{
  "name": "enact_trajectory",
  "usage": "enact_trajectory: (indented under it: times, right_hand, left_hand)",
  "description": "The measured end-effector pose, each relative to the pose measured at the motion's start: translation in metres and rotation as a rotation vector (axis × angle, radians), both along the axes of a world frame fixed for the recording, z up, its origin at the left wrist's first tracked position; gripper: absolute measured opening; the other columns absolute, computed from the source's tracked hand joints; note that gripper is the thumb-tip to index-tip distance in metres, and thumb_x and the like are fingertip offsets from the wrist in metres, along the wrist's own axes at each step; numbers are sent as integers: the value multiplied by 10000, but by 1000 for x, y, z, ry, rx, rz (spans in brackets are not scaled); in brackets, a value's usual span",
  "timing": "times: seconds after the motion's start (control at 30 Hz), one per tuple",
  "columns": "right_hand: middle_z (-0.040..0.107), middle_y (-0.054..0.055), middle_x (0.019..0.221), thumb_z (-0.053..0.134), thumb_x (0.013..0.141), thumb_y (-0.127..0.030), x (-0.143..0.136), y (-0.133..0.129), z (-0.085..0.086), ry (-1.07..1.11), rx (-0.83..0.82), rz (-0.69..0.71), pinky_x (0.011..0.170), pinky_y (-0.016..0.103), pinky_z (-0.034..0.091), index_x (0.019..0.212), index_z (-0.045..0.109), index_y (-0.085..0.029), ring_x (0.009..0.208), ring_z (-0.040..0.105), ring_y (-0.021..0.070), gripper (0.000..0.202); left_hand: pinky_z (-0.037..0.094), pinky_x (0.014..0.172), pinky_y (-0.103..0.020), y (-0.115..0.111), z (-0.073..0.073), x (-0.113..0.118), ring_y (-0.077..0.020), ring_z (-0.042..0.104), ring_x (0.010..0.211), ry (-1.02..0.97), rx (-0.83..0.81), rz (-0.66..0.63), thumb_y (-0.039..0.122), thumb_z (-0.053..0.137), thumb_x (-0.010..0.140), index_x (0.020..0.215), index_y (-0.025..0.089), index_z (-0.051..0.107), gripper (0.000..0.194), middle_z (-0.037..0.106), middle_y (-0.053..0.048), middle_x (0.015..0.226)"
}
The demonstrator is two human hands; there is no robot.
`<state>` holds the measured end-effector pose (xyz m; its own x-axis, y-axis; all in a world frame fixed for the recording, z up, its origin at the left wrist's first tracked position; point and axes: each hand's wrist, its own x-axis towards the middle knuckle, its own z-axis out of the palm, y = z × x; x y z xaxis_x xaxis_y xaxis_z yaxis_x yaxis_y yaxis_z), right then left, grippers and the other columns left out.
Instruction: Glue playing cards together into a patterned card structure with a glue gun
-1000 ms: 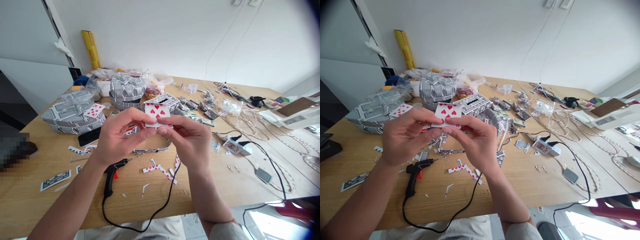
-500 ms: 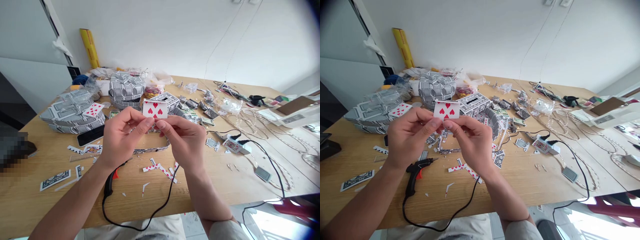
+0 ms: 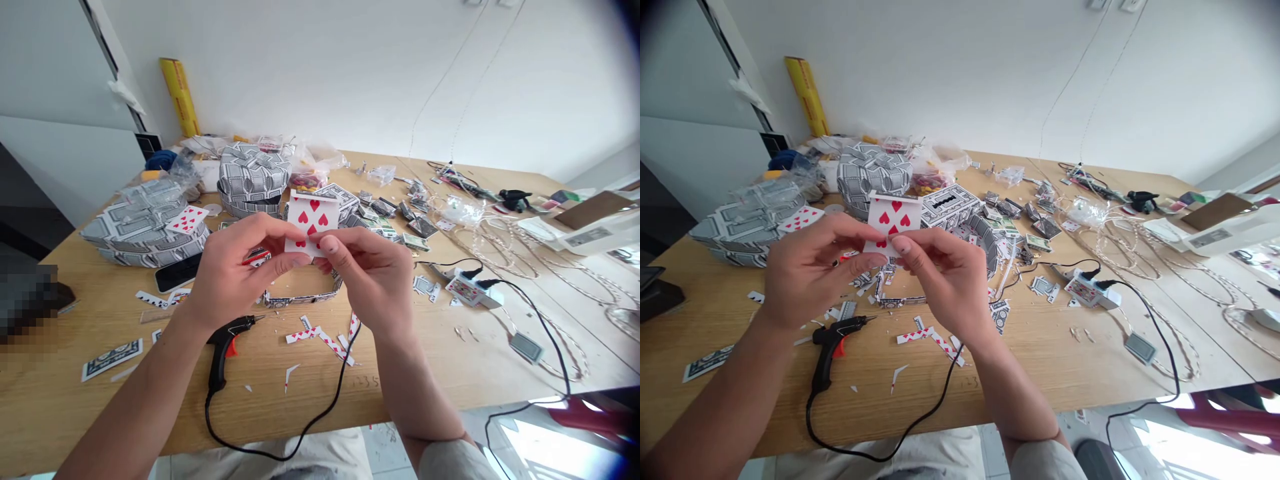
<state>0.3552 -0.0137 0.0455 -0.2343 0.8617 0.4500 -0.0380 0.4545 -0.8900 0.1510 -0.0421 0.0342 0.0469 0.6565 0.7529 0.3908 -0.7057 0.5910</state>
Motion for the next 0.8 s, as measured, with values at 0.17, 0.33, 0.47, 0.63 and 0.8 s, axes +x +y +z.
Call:
enact_trajectory:
  times: [0.17, 0.33, 0.47, 0.63, 0.8]
  right_hand:
    - [834, 21, 919, 874, 974, -379, 0, 2, -1, -9, -35, 52, 662, 322, 589, 1051, 882, -274, 728, 703, 151, 130]
    - [836, 12, 1027, 854, 979, -280, 6, 8, -1, -75, -19, 165, 771, 342, 611, 1055, 856, -282, 878, 745, 170, 76]
    - [837, 28, 1128, 839, 981, -319, 14, 22, -4, -411, 6, 248, 882, 379, 621, 993, 841, -266, 1022, 779, 213, 55]
    - [829, 127, 1256, 883, 964, -344, 3, 41, -28, -1256, 10, 305, 1013, 449, 585, 1358, 766, -200, 1204, 771, 325, 435]
    - [810, 206, 1314, 955, 840, -174, -26, 52, -64, -1437, -25, 384, 1015, 444, 584, 1288, 792, -135, 1287, 746, 386, 479]
  left_hand:
    - [640, 805, -313, -1, 1, 1, -156, 746, 895, 30, -13, 31, 252, 833, 1006, 1145, 272, 808, 143, 802, -11, 1033]
    - [662, 756, -242, -1, 2, 4, -122, 754, 859, -169, -108, 7, 180, 819, 980, 1138, 257, 824, 176, 807, -4, 1015]
    - [675, 774, -238, 3, 2, -4, -126, 774, 870, -222, -92, 86, 177, 863, 925, 1117, 243, 829, 206, 829, -10, 1062]
    - [683, 786, -278, 4, 1, -7, -148, 783, 876, -166, -157, 67, 212, 910, 901, 1149, 246, 806, 271, 824, -8, 1048]
    - [606, 732, -325, 4, 0, -6, -142, 699, 783, 7, -39, 152, 296, 837, 1002, 1070, 278, 815, 74, 795, 10, 943]
